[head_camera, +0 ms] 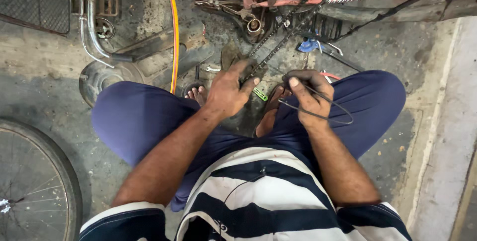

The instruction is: The person sits on the floor of a bicycle repair shop and cleans a rusty bicycle chain, repeatedly pulling the chain through a rag/cloth and working along its length by hand. The chain remains attached to the bicycle frame lying on the ground.

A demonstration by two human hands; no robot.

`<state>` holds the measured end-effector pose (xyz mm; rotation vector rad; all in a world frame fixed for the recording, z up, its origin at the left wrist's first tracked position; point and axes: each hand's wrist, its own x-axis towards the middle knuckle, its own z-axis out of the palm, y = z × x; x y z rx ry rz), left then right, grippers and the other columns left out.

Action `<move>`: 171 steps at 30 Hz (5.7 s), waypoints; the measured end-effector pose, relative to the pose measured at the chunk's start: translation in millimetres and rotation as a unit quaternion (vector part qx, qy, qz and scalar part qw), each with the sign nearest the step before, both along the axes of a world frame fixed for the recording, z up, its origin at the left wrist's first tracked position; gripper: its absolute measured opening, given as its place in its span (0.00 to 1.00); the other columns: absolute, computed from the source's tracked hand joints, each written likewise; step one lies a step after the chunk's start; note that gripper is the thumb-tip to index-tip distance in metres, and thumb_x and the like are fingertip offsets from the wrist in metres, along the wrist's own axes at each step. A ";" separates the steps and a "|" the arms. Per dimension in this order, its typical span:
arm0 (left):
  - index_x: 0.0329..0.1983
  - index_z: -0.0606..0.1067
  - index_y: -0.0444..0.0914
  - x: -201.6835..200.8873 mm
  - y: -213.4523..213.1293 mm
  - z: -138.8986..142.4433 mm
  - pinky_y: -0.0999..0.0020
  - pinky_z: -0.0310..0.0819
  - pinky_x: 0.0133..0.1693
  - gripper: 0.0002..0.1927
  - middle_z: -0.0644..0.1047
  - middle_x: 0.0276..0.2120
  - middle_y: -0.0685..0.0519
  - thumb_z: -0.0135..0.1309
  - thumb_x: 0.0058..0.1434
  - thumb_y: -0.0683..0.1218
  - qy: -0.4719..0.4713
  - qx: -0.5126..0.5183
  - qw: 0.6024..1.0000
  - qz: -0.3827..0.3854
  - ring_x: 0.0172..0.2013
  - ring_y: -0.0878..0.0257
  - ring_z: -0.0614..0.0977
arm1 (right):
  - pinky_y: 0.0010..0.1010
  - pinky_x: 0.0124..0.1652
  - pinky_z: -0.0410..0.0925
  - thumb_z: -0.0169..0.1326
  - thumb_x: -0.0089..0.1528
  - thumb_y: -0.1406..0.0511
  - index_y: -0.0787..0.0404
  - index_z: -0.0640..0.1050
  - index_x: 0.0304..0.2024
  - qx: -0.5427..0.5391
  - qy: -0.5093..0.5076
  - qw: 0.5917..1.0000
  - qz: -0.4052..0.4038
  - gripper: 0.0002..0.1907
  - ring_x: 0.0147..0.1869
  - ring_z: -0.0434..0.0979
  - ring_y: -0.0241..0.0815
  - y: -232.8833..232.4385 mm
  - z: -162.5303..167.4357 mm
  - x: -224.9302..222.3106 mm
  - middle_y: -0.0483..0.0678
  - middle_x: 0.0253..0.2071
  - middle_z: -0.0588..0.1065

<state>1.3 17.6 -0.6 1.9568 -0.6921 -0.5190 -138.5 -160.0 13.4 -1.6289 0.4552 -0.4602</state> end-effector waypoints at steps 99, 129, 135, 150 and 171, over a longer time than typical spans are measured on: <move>0.57 0.77 0.39 -11.7 -6.9 -11.3 0.53 0.74 0.53 0.19 0.80 0.50 0.39 0.52 0.65 0.49 0.043 0.008 0.998 -0.045 0.52 0.40 0.80 | 0.33 0.39 0.73 0.55 0.68 0.69 0.67 0.81 0.43 -0.307 0.067 0.949 0.027 0.07 0.37 0.81 0.45 3.2 35.3 18.2 0.55 0.37 0.80; 0.59 0.77 0.41 -2.7 -5.4 -17.0 0.53 0.72 0.55 0.19 0.80 0.52 0.41 0.50 0.67 0.49 0.044 0.020 0.999 -0.021 0.54 0.42 0.79 | 0.30 0.44 0.72 0.54 0.73 0.65 0.71 0.78 0.45 -0.115 -0.020 0.993 0.014 0.12 0.40 0.78 0.38 -14.7 -0.5 23.6 0.50 0.38 0.78; 0.58 0.77 0.41 -3.8 -6.8 -17.4 0.50 0.72 0.54 0.18 0.80 0.51 0.41 0.51 0.67 0.48 0.005 0.022 0.999 -0.029 0.52 0.39 0.79 | 0.30 0.39 0.73 0.54 0.72 0.63 0.71 0.78 0.43 -0.097 0.064 0.993 0.035 0.14 0.36 0.78 0.39 -18.5 -1.7 30.0 0.50 0.34 0.78; 0.56 0.78 0.42 -3.5 -9.7 -19.9 0.49 0.74 0.51 0.17 0.81 0.47 0.40 0.52 0.65 0.47 0.029 0.013 0.999 0.014 0.50 0.39 0.81 | 0.30 0.47 0.72 0.55 0.70 0.68 0.70 0.80 0.44 -0.278 -0.034 0.959 0.043 0.08 0.41 0.82 0.46 2.1 51.5 6.1 0.56 0.41 0.80; 0.54 0.79 0.40 -9.0 -7.4 -8.5 0.48 0.77 0.44 0.19 0.82 0.38 0.38 0.53 0.59 0.45 -0.014 0.012 1.000 0.004 0.40 0.38 0.83 | 0.32 0.35 0.68 0.56 0.69 0.71 0.68 0.82 0.44 -0.167 0.096 0.981 -0.015 0.05 0.33 0.73 0.45 5.7 16.4 18.2 0.53 0.32 0.77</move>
